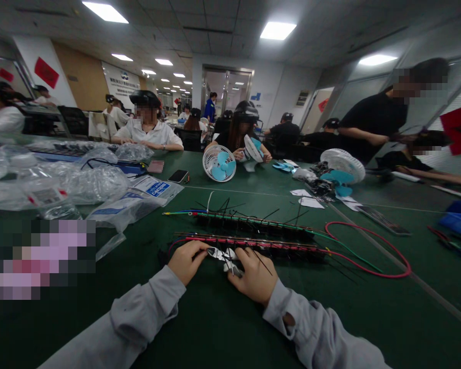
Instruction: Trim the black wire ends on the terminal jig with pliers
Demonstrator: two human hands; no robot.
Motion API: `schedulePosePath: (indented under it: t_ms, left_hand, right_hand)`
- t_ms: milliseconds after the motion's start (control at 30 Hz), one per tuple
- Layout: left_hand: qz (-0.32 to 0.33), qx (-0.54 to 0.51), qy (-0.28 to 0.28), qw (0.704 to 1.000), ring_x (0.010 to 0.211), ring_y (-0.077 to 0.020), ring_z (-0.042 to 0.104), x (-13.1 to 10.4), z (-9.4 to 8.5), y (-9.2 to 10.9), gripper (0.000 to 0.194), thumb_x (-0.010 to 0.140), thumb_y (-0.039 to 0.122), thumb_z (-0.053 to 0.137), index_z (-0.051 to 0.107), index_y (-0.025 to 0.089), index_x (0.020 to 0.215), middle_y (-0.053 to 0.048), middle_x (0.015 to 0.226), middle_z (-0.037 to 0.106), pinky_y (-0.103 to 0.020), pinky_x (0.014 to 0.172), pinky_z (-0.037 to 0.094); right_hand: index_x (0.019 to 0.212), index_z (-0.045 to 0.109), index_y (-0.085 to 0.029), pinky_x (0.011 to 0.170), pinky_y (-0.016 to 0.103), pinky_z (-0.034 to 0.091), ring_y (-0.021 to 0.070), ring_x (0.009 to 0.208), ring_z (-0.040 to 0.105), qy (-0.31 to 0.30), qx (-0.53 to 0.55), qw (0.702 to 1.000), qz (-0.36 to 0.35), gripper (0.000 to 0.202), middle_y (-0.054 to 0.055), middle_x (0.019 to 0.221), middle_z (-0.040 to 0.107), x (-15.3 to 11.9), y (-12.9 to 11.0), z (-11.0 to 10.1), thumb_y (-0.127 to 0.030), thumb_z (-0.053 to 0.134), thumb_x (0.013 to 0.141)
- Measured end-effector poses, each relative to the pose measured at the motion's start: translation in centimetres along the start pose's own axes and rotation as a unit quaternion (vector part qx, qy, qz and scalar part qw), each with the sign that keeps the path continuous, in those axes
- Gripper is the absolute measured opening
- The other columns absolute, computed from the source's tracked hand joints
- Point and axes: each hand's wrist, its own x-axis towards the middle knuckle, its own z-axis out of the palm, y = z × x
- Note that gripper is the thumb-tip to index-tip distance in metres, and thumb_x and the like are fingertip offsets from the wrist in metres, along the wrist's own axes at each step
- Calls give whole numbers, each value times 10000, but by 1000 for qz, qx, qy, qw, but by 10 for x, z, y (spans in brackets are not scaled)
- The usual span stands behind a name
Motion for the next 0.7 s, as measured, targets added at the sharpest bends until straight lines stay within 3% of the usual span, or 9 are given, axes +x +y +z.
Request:
schedulePosePath:
  t_ms: [300,500,700]
  left_hand:
    - [1,-3,-1,1000,827,-179,644,-1,0,1,167,834,116,505,637,170,920,-50,894,690,-307,757,519]
    - [8,1,1,1000,819,-175,641,0,-1,1,172,834,121,503,637,166,933,-51,887,689,-306,755,522]
    - [11,-3,4,1000,832,-181,641,-1,0,0,167,830,117,507,633,164,929,-56,900,686,-318,764,525]
  right_hand:
    - [1016,504,-141,738,309,395,199,816,530,71,20,997,-15,382,82,905,580,-5,4,11,-365,545,709]
    - [771,523,-186,713,291,384,177,789,512,54,18,998,-29,178,51,835,548,-6,4,9,-358,545,730]
    - [840,533,-177,778,324,374,205,884,486,48,22,998,-45,195,74,921,527,-6,4,6,-327,560,717]
